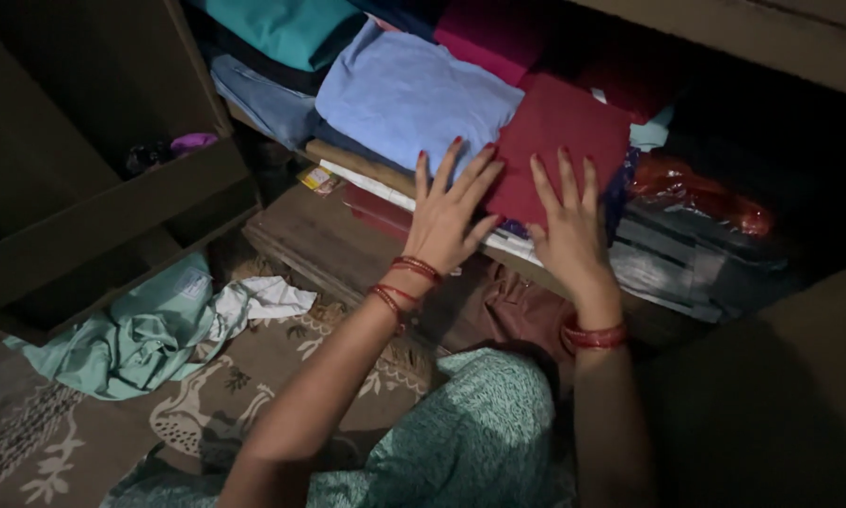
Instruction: Folding clothes and organizing a bag inside a low-level wardrobe shelf.
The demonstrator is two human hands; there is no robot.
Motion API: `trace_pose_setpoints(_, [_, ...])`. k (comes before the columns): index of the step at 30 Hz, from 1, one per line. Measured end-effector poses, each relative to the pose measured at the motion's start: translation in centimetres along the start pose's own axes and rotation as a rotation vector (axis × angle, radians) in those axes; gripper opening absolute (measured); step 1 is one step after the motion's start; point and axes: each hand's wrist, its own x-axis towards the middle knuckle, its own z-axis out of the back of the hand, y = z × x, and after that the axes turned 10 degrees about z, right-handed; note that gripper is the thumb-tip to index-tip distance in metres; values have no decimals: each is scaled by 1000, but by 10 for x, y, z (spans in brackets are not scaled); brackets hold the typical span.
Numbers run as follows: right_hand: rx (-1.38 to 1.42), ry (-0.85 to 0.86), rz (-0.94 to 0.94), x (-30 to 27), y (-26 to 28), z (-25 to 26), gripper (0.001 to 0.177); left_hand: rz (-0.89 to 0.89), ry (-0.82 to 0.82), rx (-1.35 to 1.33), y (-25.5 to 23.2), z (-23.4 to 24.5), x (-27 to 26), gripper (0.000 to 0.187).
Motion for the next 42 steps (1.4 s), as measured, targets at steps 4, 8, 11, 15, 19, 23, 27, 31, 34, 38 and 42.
trace_pose_setpoints(4, [136, -151, 132, -7, 10, 10, 92, 115, -13, 49, 26, 1, -4, 87])
trace_pose_setpoints(8, [85, -149, 64, -10, 14, 7, 90, 362, -153, 39, 70, -3, -14, 115])
trace_pose_setpoints(11, [66, -161, 52, -8, 12, 4, 89, 562, -209, -24, 87, -19, -15, 122])
trace_pose_setpoints(15, [14, -139, 37, -8, 14, 2, 90, 734, -167, -123, 76, -43, -3, 122])
trace_pose_setpoints(19, [7, -135, 25, -8, 19, 9, 90, 799, -176, -102, 68, -48, 9, 123])
trace_pose_setpoints(23, [14, -146, 58, -7, 17, 7, 90, 785, -146, 14, 65, -42, 10, 125])
trace_pose_setpoints(27, [-40, -173, 88, -8, 13, 2, 92, 749, -131, 88, 71, -42, 12, 125])
trace_pose_setpoints(31, [-41, -202, 141, -8, 9, -3, 91, 688, -179, 72, 87, -53, 17, 124])
trace_pose_setpoints(34, [-40, -151, 106, -12, 11, -5, 92, 692, -177, 77, 89, -50, 16, 122])
trace_pose_setpoints(38, [-19, -155, 109, -14, 8, -5, 89, 731, -99, 103, 84, -40, -1, 119])
trace_pose_setpoints(42, [-7, -143, 110, -12, 5, -5, 93, 664, -93, 112, 71, -38, -29, 114])
